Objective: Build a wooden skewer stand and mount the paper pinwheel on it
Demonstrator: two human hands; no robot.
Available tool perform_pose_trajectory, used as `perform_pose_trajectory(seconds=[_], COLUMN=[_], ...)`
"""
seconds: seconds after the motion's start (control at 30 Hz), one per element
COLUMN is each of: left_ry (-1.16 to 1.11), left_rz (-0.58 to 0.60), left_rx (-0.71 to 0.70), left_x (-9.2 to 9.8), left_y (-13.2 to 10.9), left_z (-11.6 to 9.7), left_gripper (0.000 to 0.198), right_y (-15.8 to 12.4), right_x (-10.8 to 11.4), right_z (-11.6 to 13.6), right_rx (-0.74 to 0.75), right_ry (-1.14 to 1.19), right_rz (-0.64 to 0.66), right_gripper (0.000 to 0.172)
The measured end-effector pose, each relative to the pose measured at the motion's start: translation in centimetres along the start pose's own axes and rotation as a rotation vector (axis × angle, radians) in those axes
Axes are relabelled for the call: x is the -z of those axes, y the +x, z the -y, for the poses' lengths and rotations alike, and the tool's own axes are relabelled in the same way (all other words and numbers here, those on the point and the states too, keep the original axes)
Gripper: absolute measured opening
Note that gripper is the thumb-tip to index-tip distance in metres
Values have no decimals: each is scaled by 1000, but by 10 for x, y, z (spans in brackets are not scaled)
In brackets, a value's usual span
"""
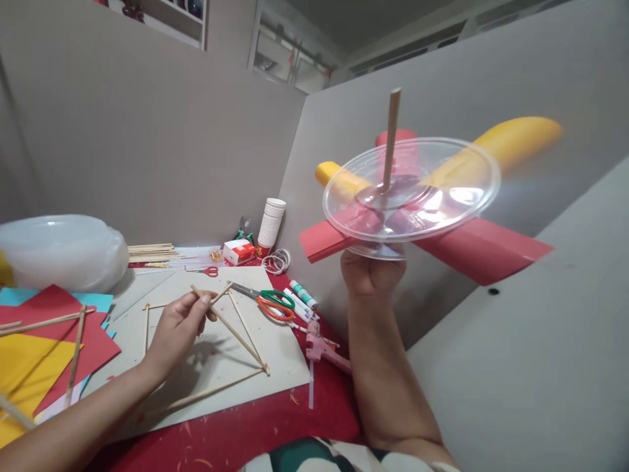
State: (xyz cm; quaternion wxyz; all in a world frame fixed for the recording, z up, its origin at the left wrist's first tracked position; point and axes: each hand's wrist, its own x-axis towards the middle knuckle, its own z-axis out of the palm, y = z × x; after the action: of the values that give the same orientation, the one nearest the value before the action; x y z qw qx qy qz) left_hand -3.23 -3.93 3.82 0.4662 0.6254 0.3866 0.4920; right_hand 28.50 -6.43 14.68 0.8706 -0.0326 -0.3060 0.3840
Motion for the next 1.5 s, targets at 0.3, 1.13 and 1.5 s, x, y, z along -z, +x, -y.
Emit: perform_pose_trajectory(seconds=[0.3, 1.13, 1.5], left_ry=[-29, 44, 10], left_rz=[147, 611, 596], left_rx=[-94, -339, -318], left_x=[-3, -4, -6], left_y=[-26, -62, -58], left_z=[-34, -65, -56], left_gripper=[52, 76, 76], right_y=[-1, -40, -48], right_x=[14, 7, -4], right_z=[-33, -93, -91], right_rx=[-192, -353, -386], right_ry=[46, -155, -130], right_rz=[22, 91, 27], right_gripper=[23, 16, 30])
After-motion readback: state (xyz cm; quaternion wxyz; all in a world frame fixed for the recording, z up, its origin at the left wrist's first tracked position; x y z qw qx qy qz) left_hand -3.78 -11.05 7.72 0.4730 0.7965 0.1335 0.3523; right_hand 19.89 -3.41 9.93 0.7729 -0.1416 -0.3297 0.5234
